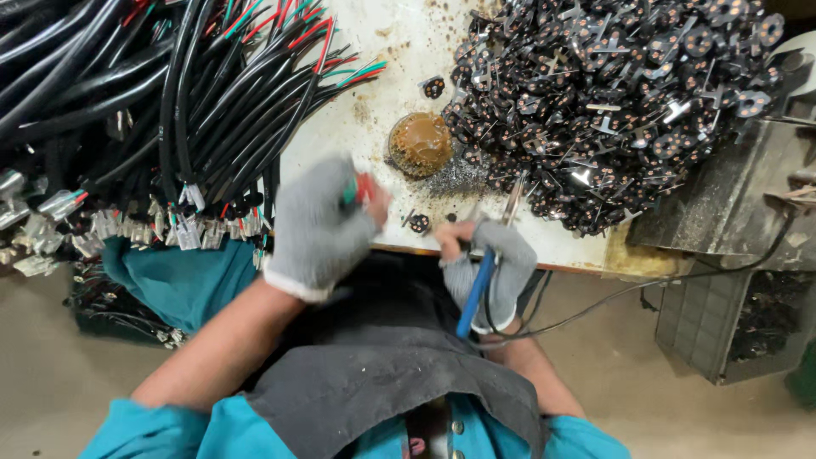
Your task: The person solders wires to electrical plug connectors at a workbench. They hold a wire in one hand and a soldering iron in the other, dip the wire tip into rosin, apply the iron to the connector, and set finished assemblies aside while picking up new wires and connectors.
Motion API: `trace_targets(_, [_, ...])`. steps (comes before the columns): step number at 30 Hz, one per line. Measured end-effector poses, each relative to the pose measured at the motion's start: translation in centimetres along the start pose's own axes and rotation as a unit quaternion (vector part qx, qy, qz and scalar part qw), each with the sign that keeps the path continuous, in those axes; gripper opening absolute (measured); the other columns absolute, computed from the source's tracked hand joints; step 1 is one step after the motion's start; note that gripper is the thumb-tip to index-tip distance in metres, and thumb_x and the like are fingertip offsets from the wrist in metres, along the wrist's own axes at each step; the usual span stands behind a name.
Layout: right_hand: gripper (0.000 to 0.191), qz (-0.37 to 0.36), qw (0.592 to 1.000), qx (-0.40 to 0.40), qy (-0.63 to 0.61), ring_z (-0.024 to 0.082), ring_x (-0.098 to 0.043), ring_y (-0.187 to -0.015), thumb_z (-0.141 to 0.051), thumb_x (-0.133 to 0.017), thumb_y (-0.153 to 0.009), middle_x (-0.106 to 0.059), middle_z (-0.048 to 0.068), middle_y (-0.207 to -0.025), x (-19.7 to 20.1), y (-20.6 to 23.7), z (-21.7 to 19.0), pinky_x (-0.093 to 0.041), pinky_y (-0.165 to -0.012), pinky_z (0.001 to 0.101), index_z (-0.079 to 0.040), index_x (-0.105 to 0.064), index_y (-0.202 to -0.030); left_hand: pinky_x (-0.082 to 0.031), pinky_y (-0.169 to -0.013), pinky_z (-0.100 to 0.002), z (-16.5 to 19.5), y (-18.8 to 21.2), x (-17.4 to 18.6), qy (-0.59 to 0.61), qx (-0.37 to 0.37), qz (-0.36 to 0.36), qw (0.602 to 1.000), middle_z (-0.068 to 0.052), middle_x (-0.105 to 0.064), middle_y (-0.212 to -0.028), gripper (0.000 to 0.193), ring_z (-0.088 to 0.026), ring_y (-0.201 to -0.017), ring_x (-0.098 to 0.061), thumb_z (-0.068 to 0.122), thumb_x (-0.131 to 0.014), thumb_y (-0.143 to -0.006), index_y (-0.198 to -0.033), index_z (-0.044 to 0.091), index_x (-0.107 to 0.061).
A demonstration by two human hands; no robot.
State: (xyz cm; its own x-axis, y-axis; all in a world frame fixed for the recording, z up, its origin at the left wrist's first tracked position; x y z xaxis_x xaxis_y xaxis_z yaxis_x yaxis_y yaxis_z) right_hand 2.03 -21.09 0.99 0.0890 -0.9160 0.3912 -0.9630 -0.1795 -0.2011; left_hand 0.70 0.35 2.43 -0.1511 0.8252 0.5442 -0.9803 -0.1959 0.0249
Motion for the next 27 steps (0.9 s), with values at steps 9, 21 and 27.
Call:
trace_targets(9, [0.016, -0.048, 0.980, 0.020, 0.194, 0.024, -0.062, -0.066, -0.005, -0.087, -0.079, -0.071, 0.005, -0.076, -0.6, -1.3, -0.4, -0.048, -0.066, 0.0343, -0.011, -0.076, -0.089, -0.052, -0.067, -0.038, -1.9, -2.5, -1.7, 0.028, 0.055, 0.038, 0.997, -0.011, -0.067, -0.077, 0.018, -0.026, -0.070, -0.066, 0.021, -0.081, -0.085, -0.083, 0.007, -0.069])
trace_targets(21, [0.034, -0.111, 0.970, 0.076, 0.204, 0.026, -0.065, -0.073, -0.019, -0.091, -0.071, -0.072, 0.004, -0.082, -0.5, -1.3, -0.3, -0.051, -0.071, 0.0372, -0.013, -0.077, -0.101, -0.051, -0.069, -0.042, -1.6, -2.5, -1.6, -0.022, -0.008, 0.074, 0.997, -0.014, -0.066, -0.080, 0.021, -0.033, -0.075, -0.066, 0.022, -0.082, -0.088, -0.087, 0.005, -0.069])
trace_targets(27, [0.031, -0.090, 0.957, 0.144, 0.235, 0.028, -0.064, -0.074, -0.031, -0.092, -0.076, -0.072, 0.005, -0.085, -1.1, -0.6, 0.2, -0.049, -0.071, 0.0397, -0.015, -0.076, -0.097, -0.052, -0.066, -0.042, -0.5, 0.2, 0.5, 0.000, 0.048, -0.023, 0.999, -0.016, -0.066, -0.077, 0.020, -0.034, -0.071, -0.067, 0.022, -0.078, -0.085, -0.084, 0.005, -0.069])
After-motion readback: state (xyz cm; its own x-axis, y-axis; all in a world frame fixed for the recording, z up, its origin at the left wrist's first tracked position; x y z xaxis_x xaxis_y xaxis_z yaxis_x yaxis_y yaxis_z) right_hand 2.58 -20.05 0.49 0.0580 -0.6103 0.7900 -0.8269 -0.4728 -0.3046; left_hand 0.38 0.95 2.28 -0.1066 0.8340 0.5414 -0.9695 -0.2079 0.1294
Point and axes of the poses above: each hand's wrist, its own y-axis away from the middle knuckle, its own x-axis out of the back of the hand, z = x × y, the point moved 3 cm from there along -y, towards the middle knuckle
